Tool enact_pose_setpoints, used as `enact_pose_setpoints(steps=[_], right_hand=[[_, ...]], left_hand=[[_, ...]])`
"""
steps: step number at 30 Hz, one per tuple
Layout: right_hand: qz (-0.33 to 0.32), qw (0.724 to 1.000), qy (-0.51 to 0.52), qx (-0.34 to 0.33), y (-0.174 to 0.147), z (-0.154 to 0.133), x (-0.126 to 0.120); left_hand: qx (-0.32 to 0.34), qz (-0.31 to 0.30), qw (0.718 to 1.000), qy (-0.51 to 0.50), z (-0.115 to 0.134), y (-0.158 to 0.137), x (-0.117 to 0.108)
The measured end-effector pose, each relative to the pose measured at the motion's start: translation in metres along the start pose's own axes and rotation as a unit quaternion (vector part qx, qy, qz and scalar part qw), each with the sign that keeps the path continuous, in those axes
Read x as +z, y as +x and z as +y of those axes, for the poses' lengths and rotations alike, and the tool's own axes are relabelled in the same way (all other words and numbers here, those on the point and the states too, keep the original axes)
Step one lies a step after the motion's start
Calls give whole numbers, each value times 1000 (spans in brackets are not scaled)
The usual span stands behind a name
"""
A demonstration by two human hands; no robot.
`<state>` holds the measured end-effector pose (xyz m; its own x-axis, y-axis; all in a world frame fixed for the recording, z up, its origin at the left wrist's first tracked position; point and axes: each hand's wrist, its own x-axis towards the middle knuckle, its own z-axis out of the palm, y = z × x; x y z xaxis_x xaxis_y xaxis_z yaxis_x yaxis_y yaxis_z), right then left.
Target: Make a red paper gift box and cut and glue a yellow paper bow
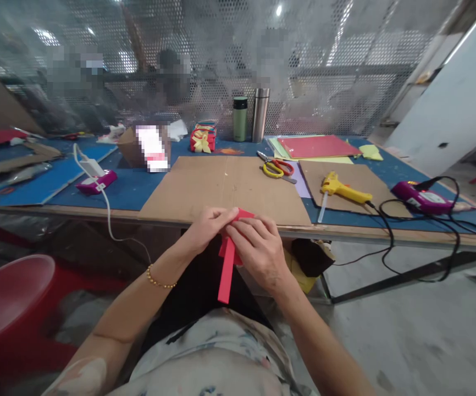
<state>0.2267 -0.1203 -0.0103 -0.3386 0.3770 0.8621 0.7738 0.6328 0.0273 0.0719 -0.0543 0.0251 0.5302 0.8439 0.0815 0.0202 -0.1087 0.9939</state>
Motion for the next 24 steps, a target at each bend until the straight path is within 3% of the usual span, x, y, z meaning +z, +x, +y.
enact_pose_setpoints(steps=[8, 15, 24], right_hand=[[-44, 999, -10, -19, -7, -3, -2], [-45, 999, -4, -15, -8, -7, -6], [-19, 1000, 2, -14, -14, -16, -17]], left_hand=[[-1, 2, 1000, 28, 1, 4, 3], [35, 7, 998, 58, -4, 5, 2], [50, 30, 994, 97, 11, 3, -4]])
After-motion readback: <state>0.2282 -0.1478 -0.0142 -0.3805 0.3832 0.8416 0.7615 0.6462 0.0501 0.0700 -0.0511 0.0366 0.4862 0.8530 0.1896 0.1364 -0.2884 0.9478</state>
